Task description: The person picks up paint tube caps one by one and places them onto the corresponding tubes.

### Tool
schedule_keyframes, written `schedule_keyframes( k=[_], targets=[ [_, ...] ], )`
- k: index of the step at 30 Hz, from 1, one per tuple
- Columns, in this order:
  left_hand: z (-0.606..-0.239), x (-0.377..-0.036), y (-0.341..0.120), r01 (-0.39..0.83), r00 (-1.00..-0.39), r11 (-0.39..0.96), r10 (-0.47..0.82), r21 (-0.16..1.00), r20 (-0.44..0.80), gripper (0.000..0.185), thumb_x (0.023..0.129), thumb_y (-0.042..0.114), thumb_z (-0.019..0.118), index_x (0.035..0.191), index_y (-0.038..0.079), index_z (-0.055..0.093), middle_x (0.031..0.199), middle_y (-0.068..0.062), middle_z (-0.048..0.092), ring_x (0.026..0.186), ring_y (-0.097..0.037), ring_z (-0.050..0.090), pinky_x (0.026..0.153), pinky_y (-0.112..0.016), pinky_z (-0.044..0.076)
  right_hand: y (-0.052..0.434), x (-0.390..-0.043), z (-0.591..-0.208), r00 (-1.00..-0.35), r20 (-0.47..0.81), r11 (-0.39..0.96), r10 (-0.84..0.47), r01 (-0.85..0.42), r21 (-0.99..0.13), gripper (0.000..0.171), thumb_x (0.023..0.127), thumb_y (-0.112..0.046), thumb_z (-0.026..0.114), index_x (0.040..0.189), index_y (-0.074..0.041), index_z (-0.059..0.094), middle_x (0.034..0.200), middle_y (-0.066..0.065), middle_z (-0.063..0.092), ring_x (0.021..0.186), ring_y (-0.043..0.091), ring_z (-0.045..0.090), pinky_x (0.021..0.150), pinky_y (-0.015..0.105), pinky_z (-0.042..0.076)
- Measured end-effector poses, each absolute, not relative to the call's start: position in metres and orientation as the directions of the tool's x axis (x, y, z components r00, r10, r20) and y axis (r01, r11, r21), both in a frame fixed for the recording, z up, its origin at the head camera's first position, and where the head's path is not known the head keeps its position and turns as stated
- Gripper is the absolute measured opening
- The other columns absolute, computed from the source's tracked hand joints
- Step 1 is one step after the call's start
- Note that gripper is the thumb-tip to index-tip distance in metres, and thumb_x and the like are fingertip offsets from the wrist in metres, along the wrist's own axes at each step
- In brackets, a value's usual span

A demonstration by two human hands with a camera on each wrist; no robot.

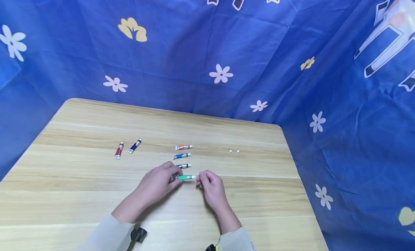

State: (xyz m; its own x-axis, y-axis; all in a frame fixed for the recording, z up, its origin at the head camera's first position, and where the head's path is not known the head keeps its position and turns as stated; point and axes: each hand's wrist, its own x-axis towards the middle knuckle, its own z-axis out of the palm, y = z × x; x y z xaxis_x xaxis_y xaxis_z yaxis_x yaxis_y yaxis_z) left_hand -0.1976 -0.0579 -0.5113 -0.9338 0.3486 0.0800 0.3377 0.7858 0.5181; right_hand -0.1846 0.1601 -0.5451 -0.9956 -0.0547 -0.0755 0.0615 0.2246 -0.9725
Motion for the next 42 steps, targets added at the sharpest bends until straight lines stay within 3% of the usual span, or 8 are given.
schedule_keyframes(
  k=[10, 25, 32, 36, 42],
  targets=[
    [-0.528, -0.209, -0.061, 0.298, -0.935, 0.799, 0.355, 0.522, -0.009, 0.014, 0.091, 0.024, 0.088, 0.098, 0.021, 0.076, 0.091, 0.005, 0.067, 0.076, -0.009, 0.054, 0.074, -0.035, 0.054, 0.167, -0.187, -0.548, -0.996, -0.08, 0.204, -0.047, 0.068, -0.977, 0.031, 0.112, -0.02, 0.058, 0.099, 0.005, 0.07, 0.099, 0.025, 0.073, 0.084, 0.011, 0.069, 0.079, 0.022, 0.06],
    [-0.531, -0.211, -0.063, 0.288, -0.943, 0.791, 0.332, 0.54, 0.017, 0.022, 0.087, 0.023, 0.091, 0.105, 0.015, 0.081, 0.097, 0.002, 0.073, 0.08, -0.009, 0.059, 0.08, -0.038, 0.058, 0.19, -0.201, -0.551, -0.995, -0.099, 0.131, 0.006, 0.099, -0.986, 0.026, 0.111, -0.013, 0.059, 0.103, 0.01, 0.067, 0.099, 0.03, 0.07, 0.084, 0.012, 0.065, 0.079, 0.018, 0.056],
    [-0.531, -0.212, -0.077, 0.248, -0.959, 0.806, 0.281, 0.538, 0.022, 0.025, 0.091, 0.029, 0.088, 0.112, 0.017, 0.081, 0.107, 0.0, 0.076, 0.097, -0.018, 0.072, 0.093, -0.048, 0.061, 0.207, -0.209, -0.554, -0.998, -0.043, 0.201, 0.051, 0.053, -0.978, 0.012, 0.101, -0.01, 0.074, 0.106, 0.002, 0.074, 0.089, 0.007, 0.069, 0.079, 0.006, 0.059, 0.072, 0.017, 0.049],
    [-0.527, -0.215, -0.092, 0.214, -0.971, 0.811, 0.237, 0.544, 0.029, 0.025, 0.095, 0.029, 0.084, 0.115, 0.014, 0.08, 0.112, -0.005, 0.077, 0.104, -0.027, 0.075, 0.097, -0.056, 0.061, 0.216, -0.214, -0.556, -0.998, -0.004, 0.235, 0.06, 0.018, -0.972, 0.011, 0.1, -0.009, 0.076, 0.107, -0.002, 0.078, 0.096, 0.012, 0.075, 0.082, 0.006, 0.062, 0.074, 0.017, 0.051],
    [-0.518, -0.219, -0.126, 0.156, -0.984, 0.821, 0.178, 0.55, 0.013, 0.031, 0.098, 0.026, 0.079, 0.121, 0.006, 0.076, 0.111, -0.012, 0.076, 0.096, -0.028, 0.074, 0.088, -0.059, 0.06, 0.232, -0.223, -0.555, -0.997, 0.031, 0.268, 0.077, -0.009, -0.963, 0.011, 0.1, -0.008, 0.075, 0.109, -0.004, 0.081, 0.105, 0.016, 0.077, 0.087, 0.007, 0.066, 0.076, 0.016, 0.053]
  ],
)
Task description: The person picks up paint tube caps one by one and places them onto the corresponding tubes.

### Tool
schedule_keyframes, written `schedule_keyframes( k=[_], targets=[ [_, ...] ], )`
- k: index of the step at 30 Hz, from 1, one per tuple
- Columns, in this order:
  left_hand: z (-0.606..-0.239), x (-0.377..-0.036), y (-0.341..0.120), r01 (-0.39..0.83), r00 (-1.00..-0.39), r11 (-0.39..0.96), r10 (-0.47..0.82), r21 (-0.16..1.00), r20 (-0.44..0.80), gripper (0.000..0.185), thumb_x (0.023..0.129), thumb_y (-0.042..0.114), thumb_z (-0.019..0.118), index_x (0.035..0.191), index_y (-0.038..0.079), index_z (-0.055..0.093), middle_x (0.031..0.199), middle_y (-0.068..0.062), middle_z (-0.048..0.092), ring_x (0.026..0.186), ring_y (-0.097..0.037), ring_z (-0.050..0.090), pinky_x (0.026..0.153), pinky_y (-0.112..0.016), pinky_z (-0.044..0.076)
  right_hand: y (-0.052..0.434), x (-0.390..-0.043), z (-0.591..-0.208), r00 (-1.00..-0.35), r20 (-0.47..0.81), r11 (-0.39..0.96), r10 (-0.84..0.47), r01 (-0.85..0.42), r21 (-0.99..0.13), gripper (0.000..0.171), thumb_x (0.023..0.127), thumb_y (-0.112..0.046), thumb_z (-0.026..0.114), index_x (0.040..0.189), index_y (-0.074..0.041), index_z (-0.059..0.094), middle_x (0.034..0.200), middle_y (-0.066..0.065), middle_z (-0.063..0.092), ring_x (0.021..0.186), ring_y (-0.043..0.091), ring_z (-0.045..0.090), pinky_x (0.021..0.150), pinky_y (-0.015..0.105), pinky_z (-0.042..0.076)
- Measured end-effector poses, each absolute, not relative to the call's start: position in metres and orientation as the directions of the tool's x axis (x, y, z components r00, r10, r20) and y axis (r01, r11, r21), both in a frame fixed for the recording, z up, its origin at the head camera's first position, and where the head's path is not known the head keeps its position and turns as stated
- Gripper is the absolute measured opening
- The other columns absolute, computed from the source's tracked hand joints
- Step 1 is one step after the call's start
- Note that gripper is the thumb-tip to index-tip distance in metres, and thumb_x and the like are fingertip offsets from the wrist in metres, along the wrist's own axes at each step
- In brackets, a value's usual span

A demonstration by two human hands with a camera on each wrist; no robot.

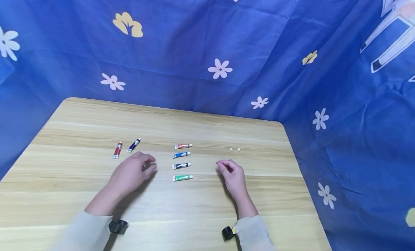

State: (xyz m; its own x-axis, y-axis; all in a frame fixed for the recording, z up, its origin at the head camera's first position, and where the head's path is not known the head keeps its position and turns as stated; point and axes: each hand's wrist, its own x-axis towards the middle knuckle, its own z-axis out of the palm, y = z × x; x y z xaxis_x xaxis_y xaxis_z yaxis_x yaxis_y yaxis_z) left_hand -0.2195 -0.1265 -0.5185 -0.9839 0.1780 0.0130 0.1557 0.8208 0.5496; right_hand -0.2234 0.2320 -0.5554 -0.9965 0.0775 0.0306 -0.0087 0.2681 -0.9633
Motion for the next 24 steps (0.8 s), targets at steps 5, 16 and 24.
schedule_keyframes(
  k=[5, 16, 24],
  targets=[
    [-0.512, -0.225, -0.164, 0.124, -0.992, 0.83, 0.123, 0.544, 0.04, 0.034, 0.101, 0.026, 0.076, 0.126, 0.003, 0.073, 0.111, -0.019, 0.075, 0.092, -0.033, 0.074, 0.085, -0.063, 0.058, 0.245, -0.234, -0.553, -0.992, 0.026, 0.25, 0.126, 0.007, -0.968, 0.012, 0.1, -0.006, 0.075, 0.11, 0.0, 0.08, 0.108, 0.023, 0.077, 0.086, 0.005, 0.065, 0.074, 0.015, 0.053],
    [-0.511, -0.239, -0.225, 0.068, -0.996, 0.849, 0.028, 0.524, 0.085, 0.037, 0.106, 0.028, 0.069, 0.132, 0.001, 0.067, 0.121, -0.026, 0.075, 0.103, -0.048, 0.075, 0.086, -0.068, 0.052, 0.268, -0.249, -0.558, -0.983, 0.009, 0.268, 0.183, 0.041, -0.963, 0.014, 0.1, -0.006, 0.076, 0.11, 0.003, 0.079, 0.108, 0.022, 0.079, 0.083, 0.001, 0.065, 0.073, 0.014, 0.054],
    [-0.513, -0.241, -0.24, 0.041, -0.998, 0.858, 0.015, 0.513, 0.054, 0.039, 0.106, 0.025, 0.067, 0.129, -0.005, 0.062, 0.12, -0.032, 0.072, 0.107, -0.055, 0.07, 0.087, -0.071, 0.051, 0.285, -0.253, -0.563, -0.983, 0.012, 0.306, 0.184, 0.046, -0.951, 0.015, 0.099, -0.007, 0.077, 0.112, 0.001, 0.079, 0.113, 0.021, 0.079, 0.089, 0.003, 0.068, 0.079, 0.014, 0.056]
  ],
)
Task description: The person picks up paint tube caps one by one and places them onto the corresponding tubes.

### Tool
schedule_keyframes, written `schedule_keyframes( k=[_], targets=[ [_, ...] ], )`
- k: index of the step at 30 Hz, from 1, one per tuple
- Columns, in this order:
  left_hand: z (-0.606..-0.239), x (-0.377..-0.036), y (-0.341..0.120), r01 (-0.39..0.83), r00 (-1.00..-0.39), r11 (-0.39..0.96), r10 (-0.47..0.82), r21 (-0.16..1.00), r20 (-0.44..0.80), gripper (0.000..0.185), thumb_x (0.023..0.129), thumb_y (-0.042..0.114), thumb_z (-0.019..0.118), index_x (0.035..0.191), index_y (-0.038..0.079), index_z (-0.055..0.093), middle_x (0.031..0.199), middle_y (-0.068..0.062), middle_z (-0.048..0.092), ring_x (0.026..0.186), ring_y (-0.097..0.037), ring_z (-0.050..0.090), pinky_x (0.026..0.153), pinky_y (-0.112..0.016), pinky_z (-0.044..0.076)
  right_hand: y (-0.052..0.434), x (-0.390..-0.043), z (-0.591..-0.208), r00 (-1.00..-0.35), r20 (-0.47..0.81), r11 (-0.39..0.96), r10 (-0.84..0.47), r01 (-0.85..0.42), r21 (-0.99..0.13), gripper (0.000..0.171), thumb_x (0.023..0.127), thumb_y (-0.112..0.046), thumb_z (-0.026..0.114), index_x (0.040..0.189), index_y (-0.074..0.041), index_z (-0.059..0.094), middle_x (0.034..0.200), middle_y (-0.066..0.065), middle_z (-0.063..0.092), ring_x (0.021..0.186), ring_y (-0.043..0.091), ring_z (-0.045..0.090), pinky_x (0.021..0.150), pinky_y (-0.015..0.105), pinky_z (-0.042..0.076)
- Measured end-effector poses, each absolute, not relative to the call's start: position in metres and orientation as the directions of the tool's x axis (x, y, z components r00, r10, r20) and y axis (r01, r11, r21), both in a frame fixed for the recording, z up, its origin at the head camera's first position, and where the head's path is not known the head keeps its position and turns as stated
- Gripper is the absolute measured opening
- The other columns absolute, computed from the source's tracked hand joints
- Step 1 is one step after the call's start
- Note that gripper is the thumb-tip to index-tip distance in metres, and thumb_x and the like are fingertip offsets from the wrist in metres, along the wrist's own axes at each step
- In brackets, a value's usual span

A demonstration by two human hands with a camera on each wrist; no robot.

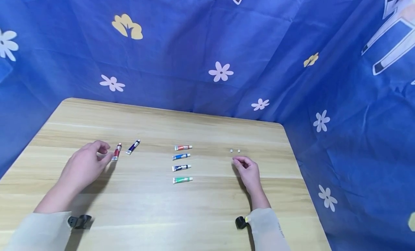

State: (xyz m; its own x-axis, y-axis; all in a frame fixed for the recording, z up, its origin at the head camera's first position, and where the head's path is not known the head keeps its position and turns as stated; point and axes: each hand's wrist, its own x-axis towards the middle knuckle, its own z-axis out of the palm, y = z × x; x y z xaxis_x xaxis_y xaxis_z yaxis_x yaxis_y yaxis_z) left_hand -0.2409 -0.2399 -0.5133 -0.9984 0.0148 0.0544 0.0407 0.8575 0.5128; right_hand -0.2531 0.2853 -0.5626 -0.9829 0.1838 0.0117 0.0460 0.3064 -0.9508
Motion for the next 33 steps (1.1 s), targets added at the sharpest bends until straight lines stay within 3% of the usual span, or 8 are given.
schedule_keyframes(
  k=[7, 14, 25, 33],
  targets=[
    [-0.52, -0.245, -0.246, 0.037, -0.997, 0.872, 0.068, 0.488, -0.046, 0.043, 0.107, 0.029, 0.068, 0.122, -0.01, 0.059, 0.109, -0.033, 0.07, 0.097, -0.051, 0.069, 0.082, -0.067, 0.053, 0.302, -0.261, -0.563, -0.979, -0.01, 0.318, 0.202, 0.075, -0.945, 0.017, 0.099, -0.009, 0.079, 0.113, 0.001, 0.078, 0.11, 0.014, 0.078, 0.089, 0.006, 0.065, 0.078, 0.015, 0.053],
    [-0.527, -0.248, -0.244, 0.041, -0.996, 0.86, 0.077, 0.508, -0.051, 0.048, 0.108, 0.03, 0.066, 0.12, -0.015, 0.057, 0.105, -0.033, 0.067, 0.094, -0.047, 0.068, 0.084, -0.066, 0.054, 0.313, -0.272, -0.564, -0.977, -0.025, 0.348, 0.213, 0.1, -0.932, 0.019, 0.099, -0.008, 0.077, 0.116, -0.002, 0.077, 0.109, 0.006, 0.075, 0.092, 0.009, 0.061, 0.079, 0.016, 0.051],
    [-0.529, -0.255, -0.244, 0.011, -0.99, 0.864, 0.079, 0.503, -0.115, 0.046, 0.114, 0.03, 0.051, 0.111, -0.016, 0.053, 0.094, -0.03, 0.064, 0.086, -0.044, 0.064, 0.079, -0.062, 0.052, 0.314, -0.293, -0.565, -0.991, 0.026, 0.445, 0.131, 0.035, -0.895, 0.02, 0.102, -0.007, 0.073, 0.12, -0.001, 0.076, 0.12, 0.018, 0.073, 0.094, 0.008, 0.06, 0.082, 0.015, 0.049],
    [-0.53, -0.255, -0.242, 0.032, -0.989, 0.875, 0.096, 0.482, -0.109, 0.039, 0.111, 0.029, 0.06, 0.105, -0.009, 0.056, 0.083, -0.018, 0.063, 0.075, -0.031, 0.059, 0.066, -0.043, 0.047, 0.316, -0.302, -0.562, -0.998, -0.015, 0.53, 0.064, 0.047, -0.847, 0.027, 0.106, -0.014, 0.07, 0.132, -0.009, 0.074, 0.119, 0.011, 0.07, 0.1, 0.014, 0.058, 0.085, 0.019, 0.049]
  ],
)
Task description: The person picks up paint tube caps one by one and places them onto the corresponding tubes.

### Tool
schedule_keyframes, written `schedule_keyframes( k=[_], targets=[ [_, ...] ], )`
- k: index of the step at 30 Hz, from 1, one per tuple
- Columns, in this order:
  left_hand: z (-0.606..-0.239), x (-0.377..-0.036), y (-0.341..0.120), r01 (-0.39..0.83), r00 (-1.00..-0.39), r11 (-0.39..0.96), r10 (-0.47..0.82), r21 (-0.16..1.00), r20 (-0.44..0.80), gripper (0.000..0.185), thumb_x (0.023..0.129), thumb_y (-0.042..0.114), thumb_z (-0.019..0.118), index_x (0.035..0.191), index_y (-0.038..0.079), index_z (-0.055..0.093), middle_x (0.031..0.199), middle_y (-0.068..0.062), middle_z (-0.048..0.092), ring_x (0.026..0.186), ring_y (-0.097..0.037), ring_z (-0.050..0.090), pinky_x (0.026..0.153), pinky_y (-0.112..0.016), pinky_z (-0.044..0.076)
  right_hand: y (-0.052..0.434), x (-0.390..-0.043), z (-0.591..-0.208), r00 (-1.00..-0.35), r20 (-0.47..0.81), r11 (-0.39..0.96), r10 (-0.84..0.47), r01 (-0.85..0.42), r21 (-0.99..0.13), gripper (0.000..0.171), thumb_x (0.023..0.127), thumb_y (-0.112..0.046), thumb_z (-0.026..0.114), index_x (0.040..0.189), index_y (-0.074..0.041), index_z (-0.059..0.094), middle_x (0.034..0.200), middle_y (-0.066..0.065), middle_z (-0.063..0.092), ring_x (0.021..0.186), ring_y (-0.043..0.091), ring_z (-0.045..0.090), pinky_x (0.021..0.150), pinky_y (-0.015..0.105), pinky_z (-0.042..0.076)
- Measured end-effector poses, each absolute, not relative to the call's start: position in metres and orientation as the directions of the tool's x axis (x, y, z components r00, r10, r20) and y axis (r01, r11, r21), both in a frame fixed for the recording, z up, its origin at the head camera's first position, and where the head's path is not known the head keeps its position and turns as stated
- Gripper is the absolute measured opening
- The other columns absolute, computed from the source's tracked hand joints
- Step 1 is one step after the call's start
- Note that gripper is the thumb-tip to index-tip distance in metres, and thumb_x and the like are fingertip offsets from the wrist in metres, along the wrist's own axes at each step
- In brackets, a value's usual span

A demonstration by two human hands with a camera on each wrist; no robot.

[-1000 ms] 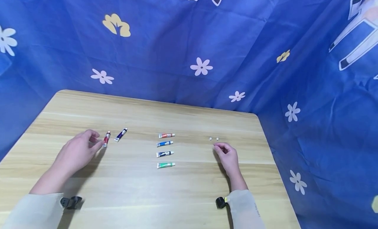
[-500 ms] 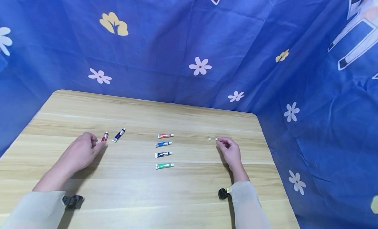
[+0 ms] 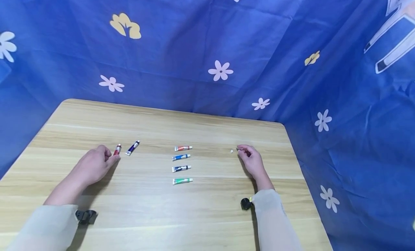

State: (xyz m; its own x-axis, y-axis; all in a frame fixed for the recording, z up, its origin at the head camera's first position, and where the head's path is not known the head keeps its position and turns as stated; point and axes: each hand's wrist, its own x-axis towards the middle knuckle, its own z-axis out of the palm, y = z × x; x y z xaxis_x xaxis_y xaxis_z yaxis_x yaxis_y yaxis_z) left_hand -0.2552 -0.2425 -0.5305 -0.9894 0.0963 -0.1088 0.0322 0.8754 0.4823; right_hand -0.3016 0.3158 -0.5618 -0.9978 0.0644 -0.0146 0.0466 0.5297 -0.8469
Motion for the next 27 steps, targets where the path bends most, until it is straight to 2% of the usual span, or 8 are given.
schedule_keyframes(
  k=[10, 13, 19, 27],
  targets=[
    [-0.5275, -0.2559, -0.2405, 0.024, -0.987, 0.885, 0.094, 0.465, -0.127, 0.038, 0.11, 0.028, 0.063, 0.107, -0.01, 0.056, 0.086, -0.022, 0.064, 0.077, -0.033, 0.059, 0.069, -0.048, 0.05, 0.3168, -0.3062, -0.5621, -0.994, -0.029, 0.582, 0.101, 0.082, -0.809, 0.032, 0.104, -0.014, 0.07, 0.136, -0.011, 0.072, 0.098, -0.001, 0.062, 0.09, 0.012, 0.055, 0.076, 0.02, 0.047],
    [-0.5285, -0.2563, -0.24, 0.024, -0.988, 0.886, 0.092, 0.463, -0.125, 0.039, 0.11, 0.029, 0.063, 0.107, -0.009, 0.056, 0.087, -0.023, 0.065, 0.077, -0.034, 0.06, 0.07, -0.051, 0.05, 0.317, -0.307, -0.563, -0.992, -0.036, 0.586, 0.122, 0.102, -0.804, 0.03, 0.105, -0.014, 0.069, 0.134, -0.01, 0.073, 0.098, 0.0, 0.061, 0.09, 0.013, 0.055, 0.075, 0.02, 0.046],
    [-0.5317, -0.2579, -0.241, 0.026, -0.988, 0.886, 0.093, 0.463, -0.123, 0.039, 0.111, 0.03, 0.061, 0.107, -0.009, 0.056, 0.089, -0.025, 0.065, 0.08, -0.037, 0.062, 0.074, -0.057, 0.051, 0.3158, -0.308, -0.5644, -0.994, -0.001, 0.653, 0.108, 0.072, -0.754, 0.024, 0.105, -0.012, 0.07, 0.128, -0.011, 0.078, 0.109, 0.007, 0.068, 0.096, 0.018, 0.06, 0.081, 0.021, 0.048],
    [-0.5276, -0.2575, -0.238, 0.011, -0.987, 0.892, 0.081, 0.452, -0.136, 0.042, 0.111, 0.031, 0.059, 0.109, -0.011, 0.054, 0.09, -0.028, 0.064, 0.083, -0.043, 0.063, 0.077, -0.061, 0.051, 0.313, -0.3085, -0.5629, -0.994, 0.009, 0.686, 0.105, 0.066, -0.725, 0.021, 0.106, -0.01, 0.069, 0.124, -0.012, 0.08, 0.103, 0.008, 0.066, 0.092, 0.018, 0.059, 0.077, 0.022, 0.047]
  ],
)
